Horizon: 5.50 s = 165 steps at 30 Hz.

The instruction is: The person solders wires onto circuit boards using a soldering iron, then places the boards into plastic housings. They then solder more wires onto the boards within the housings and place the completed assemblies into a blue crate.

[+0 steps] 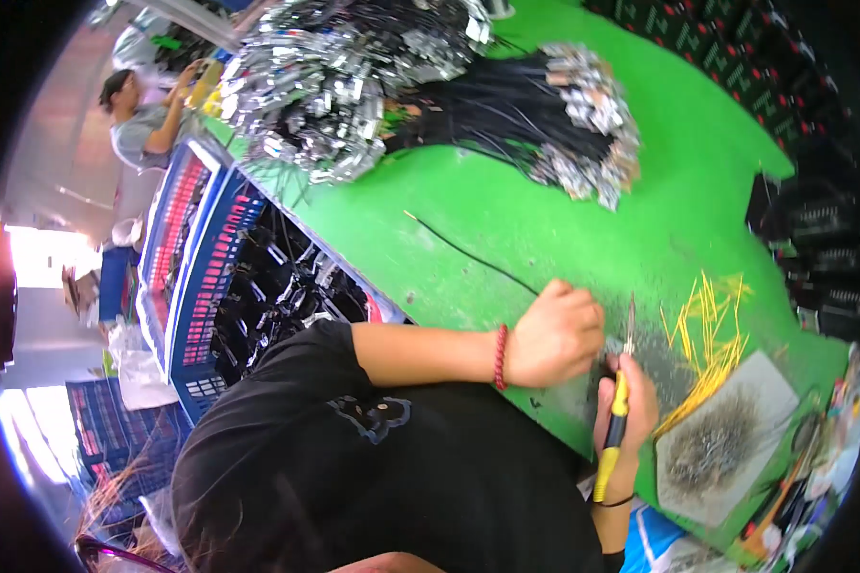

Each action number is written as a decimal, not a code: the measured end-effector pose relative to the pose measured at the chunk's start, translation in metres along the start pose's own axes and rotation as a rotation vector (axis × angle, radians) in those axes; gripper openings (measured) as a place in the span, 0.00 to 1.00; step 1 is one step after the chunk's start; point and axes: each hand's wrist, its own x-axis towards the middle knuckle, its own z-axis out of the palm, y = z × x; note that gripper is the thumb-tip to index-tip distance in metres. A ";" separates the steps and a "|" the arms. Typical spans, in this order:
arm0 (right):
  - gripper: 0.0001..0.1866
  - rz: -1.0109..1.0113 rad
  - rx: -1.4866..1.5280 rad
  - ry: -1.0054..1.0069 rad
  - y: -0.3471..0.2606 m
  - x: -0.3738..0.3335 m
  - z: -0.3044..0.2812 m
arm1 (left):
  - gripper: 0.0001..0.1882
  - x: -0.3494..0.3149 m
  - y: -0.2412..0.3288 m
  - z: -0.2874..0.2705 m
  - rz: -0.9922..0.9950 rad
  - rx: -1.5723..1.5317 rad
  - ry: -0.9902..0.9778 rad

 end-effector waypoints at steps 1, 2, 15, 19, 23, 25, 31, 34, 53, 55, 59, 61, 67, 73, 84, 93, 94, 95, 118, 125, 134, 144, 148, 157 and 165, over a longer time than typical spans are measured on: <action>0.23 -0.042 -0.066 -0.064 -0.003 0.007 -0.001 | 0.07 -0.001 -0.002 0.002 -0.026 0.017 -0.045; 0.22 -0.051 -0.022 -0.047 0.004 0.008 0.001 | 0.08 -0.002 -0.004 0.002 -0.024 0.010 -0.027; 0.19 0.048 0.337 0.171 0.005 0.003 0.008 | 0.08 -0.073 -0.141 -0.208 -0.819 0.929 0.101; 0.18 0.032 0.360 0.183 0.007 0.002 0.011 | 0.08 -0.084 -0.162 -0.202 -0.718 0.946 0.116; 0.17 -0.004 0.340 0.189 0.003 0.004 0.009 | 0.05 -0.081 -0.167 -0.204 -0.685 0.984 0.118; 0.17 0.000 0.347 0.200 0.004 0.003 0.010 | 0.05 -0.087 -0.163 -0.204 -0.679 0.896 0.165; 0.16 0.007 0.403 0.202 0.011 0.003 0.013 | 0.05 -0.090 -0.163 -0.197 -0.602 0.920 0.094; 0.16 0.023 0.413 0.201 0.007 0.002 0.011 | 0.05 -0.092 -0.172 -0.193 -0.614 0.961 0.140; 0.17 -0.204 0.438 0.484 -0.041 0.012 -0.055 | 0.04 0.047 0.019 -0.202 -0.286 0.066 0.205; 0.14 -0.380 0.404 0.535 -0.054 0.019 -0.074 | 0.04 0.070 0.014 -0.187 -0.035 0.220 0.136; 0.10 -0.525 0.161 0.479 -0.092 0.053 -0.090 | 0.16 0.095 0.043 -0.160 0.180 0.067 0.174; 0.19 -0.515 0.085 0.420 -0.108 0.079 -0.088 | 0.18 0.102 0.054 -0.148 0.248 -0.014 0.171; 0.13 -0.445 0.264 0.568 -0.094 0.101 -0.078 | 0.17 0.116 0.064 -0.133 0.157 -0.114 0.148; 0.21 -0.640 -0.008 0.340 -0.094 0.082 -0.058 | 0.21 0.107 0.035 -0.088 -0.216 -0.703 0.015; 0.13 -0.406 -0.371 0.214 -0.038 0.064 -0.068 | 0.23 0.073 -0.028 -0.078 -0.587 -1.351 0.326; 0.11 0.048 -0.040 0.135 -0.013 0.024 -0.012 | 0.24 -0.018 -0.107 -0.097 -0.728 -0.108 0.235; 0.10 0.065 -0.024 0.152 -0.013 0.022 -0.009 | 0.25 -0.018 -0.108 -0.102 -0.710 0.024 0.192; 0.10 0.083 -0.023 0.146 -0.012 0.022 -0.004 | 0.26 -0.017 -0.109 -0.105 -0.697 0.122 0.147; 0.12 0.126 0.416 0.311 0.002 0.022 -0.002 | 0.04 0.034 0.012 -0.005 -0.105 -0.235 -0.383; 0.20 0.127 0.429 0.316 -0.004 0.016 -0.001 | 0.03 0.030 0.010 -0.002 -0.148 -0.220 -0.320; 0.18 0.214 0.473 0.325 -0.004 0.012 0.006 | 0.07 0.024 0.013 0.002 -0.091 -0.262 -0.225; 0.30 0.287 0.269 0.393 0.005 -0.061 -0.067 | 0.05 0.021 0.003 0.018 -0.059 -0.201 -0.194; 0.35 0.339 0.198 0.836 0.017 -0.091 -0.091 | 0.06 0.023 0.005 0.020 -0.027 -0.115 -0.211; 0.07 0.391 0.082 1.114 0.046 -0.132 -0.141 | 0.06 0.023 0.012 0.023 0.030 -0.009 -0.196; 0.06 0.390 0.074 1.060 0.060 -0.126 -0.136 | 0.05 0.026 0.017 0.017 -0.164 -0.182 -0.265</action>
